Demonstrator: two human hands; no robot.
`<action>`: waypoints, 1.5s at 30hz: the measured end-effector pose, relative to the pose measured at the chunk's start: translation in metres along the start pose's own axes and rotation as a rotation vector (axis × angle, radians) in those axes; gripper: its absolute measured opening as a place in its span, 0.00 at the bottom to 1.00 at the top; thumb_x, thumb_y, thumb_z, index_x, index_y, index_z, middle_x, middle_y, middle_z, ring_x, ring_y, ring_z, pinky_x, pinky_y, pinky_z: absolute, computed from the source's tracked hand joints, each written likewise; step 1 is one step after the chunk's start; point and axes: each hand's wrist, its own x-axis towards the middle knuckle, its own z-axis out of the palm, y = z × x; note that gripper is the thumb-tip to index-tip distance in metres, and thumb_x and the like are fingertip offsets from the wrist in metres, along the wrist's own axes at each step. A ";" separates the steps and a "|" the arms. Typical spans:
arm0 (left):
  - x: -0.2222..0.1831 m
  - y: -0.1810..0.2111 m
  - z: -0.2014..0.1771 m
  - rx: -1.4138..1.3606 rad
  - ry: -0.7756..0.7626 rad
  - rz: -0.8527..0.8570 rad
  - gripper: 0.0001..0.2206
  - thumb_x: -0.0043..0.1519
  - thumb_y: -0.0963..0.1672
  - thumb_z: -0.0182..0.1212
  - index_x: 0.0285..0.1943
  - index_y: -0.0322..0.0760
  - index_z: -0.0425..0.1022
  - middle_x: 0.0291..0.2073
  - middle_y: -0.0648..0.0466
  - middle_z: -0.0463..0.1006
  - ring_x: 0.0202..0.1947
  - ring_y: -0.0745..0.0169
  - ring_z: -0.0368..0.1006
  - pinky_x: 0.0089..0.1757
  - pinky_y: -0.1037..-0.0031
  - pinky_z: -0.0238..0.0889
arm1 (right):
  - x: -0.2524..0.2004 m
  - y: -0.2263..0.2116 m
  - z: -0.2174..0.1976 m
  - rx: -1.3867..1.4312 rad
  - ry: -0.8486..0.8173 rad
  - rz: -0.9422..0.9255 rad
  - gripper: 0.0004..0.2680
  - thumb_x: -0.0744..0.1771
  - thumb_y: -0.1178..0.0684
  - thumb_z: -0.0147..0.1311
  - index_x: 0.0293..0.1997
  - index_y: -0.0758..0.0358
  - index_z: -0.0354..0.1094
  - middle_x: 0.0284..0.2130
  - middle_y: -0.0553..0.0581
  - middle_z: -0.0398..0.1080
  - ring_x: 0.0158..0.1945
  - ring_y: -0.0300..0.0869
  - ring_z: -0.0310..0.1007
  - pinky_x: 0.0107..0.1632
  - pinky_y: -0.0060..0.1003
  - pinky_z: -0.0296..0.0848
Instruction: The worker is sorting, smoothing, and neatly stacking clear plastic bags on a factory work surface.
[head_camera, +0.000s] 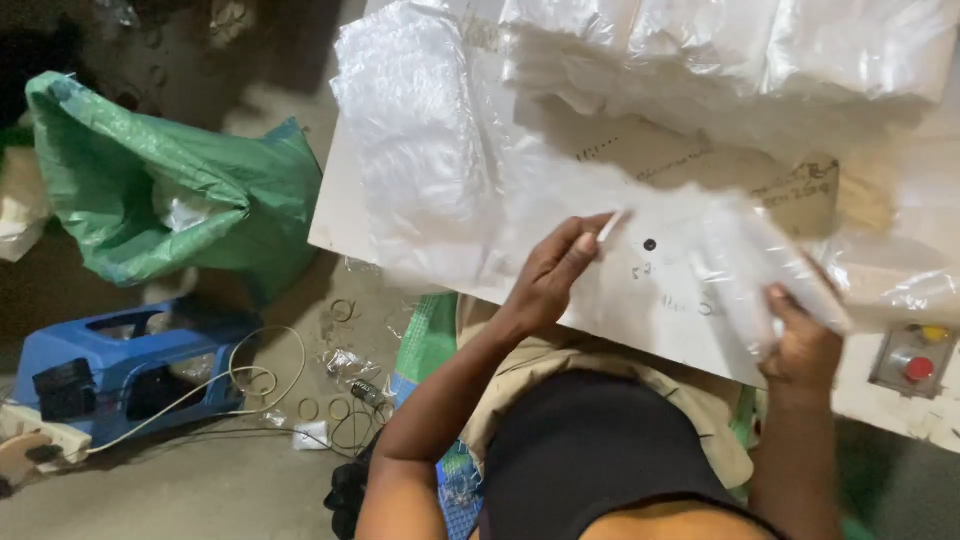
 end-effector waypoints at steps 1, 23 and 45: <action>0.010 0.000 0.010 -0.005 -0.014 0.000 0.22 0.72 0.53 0.46 0.66 0.38 0.71 0.51 0.54 0.76 0.53 0.64 0.70 0.55 0.71 0.62 | -0.002 -0.009 -0.017 -0.004 0.015 0.001 0.16 0.70 0.62 0.52 0.68 0.59 0.61 0.61 0.57 0.63 0.66 0.49 0.64 0.68 0.47 0.69; 0.069 -0.044 0.023 0.256 0.010 -0.509 0.10 0.61 0.45 0.67 0.27 0.36 0.78 0.18 0.52 0.80 0.16 0.67 0.73 0.26 0.76 0.68 | -0.027 -0.094 -0.007 -0.228 -0.370 -0.433 0.20 0.66 0.61 0.55 0.66 0.76 0.62 0.62 0.72 0.67 0.65 0.56 0.69 0.67 0.47 0.72; 0.023 -0.100 0.072 0.761 0.350 0.883 0.22 0.60 0.31 0.49 0.63 0.34 0.73 0.64 0.37 0.68 0.56 0.48 0.73 0.46 0.72 0.75 | -0.012 -0.065 0.058 -0.075 -0.212 -0.325 0.08 0.70 0.65 0.57 0.55 0.72 0.75 0.52 0.71 0.67 0.57 0.58 0.71 0.55 0.50 0.73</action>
